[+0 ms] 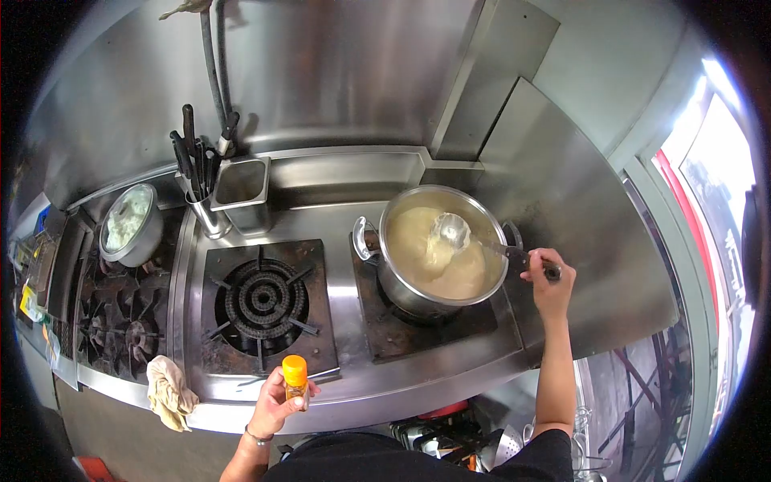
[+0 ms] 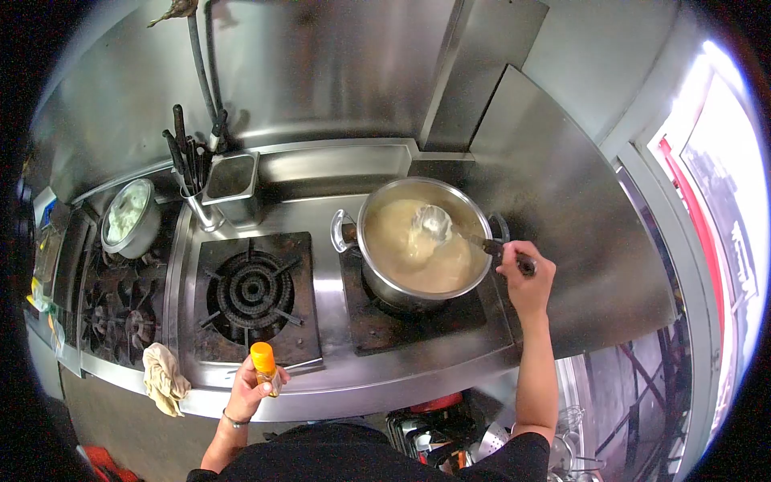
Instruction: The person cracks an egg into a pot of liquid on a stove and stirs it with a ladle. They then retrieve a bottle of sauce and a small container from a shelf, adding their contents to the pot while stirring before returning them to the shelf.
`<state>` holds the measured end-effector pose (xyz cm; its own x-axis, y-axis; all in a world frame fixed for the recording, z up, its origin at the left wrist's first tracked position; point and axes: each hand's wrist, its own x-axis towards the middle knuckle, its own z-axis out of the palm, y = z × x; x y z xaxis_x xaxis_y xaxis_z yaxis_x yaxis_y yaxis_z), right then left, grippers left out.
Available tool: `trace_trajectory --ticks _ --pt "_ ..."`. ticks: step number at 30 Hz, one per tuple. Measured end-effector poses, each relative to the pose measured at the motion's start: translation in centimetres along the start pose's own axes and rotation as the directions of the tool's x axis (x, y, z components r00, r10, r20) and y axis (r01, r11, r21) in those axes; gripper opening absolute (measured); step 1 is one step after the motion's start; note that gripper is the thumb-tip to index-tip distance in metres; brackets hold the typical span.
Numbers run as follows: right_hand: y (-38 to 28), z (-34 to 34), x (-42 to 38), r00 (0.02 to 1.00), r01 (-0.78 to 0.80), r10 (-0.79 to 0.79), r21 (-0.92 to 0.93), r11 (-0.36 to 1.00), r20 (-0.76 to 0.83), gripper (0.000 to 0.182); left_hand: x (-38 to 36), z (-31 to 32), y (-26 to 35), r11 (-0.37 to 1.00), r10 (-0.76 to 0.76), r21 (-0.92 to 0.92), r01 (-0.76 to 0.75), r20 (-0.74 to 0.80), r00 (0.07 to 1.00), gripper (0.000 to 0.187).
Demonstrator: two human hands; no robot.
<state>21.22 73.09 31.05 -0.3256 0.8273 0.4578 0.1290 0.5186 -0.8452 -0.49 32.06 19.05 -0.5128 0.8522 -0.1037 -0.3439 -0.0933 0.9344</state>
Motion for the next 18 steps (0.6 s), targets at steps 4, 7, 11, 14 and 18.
trace_trajectory --ticks 4,7,11,14,18 --pt "-0.4 1.0 -0.4 0.824 0.562 -0.482 -0.330 0.758 0.298 0.011 0.2 -0.1 -0.1 0.998 0.038 -0.048 -0.036 0.040 0.998 0.049" --pt "1.9 2.6 -0.4 0.747 0.655 -0.399 -0.486 0.579 0.531 0.014 0.2 0.1 0.1 1.000 -0.017 0.009 0.017 0.000 1.000 0.056" --pt "4.9 5.2 -0.6 0.719 0.673 -0.390 -0.433 0.600 0.576 0.013 0.1 0.2 -0.1 1.000 0.014 0.003 -0.014 -0.013 1.000 0.056" --pt "6.5 6.8 -0.9 0.794 0.579 -0.427 -0.325 0.748 0.432 0.013 0.0 0.1 0.0 1.000 0.014 0.007 -0.014 -0.022 1.000 0.056" --pt "6.5 6.6 -0.9 0.924 0.326 -0.241 -0.279 0.903 0.297 0.015 -0.1 -0.1 0.2 0.999 0.042 -0.023 -0.042 -0.001 0.999 0.052"
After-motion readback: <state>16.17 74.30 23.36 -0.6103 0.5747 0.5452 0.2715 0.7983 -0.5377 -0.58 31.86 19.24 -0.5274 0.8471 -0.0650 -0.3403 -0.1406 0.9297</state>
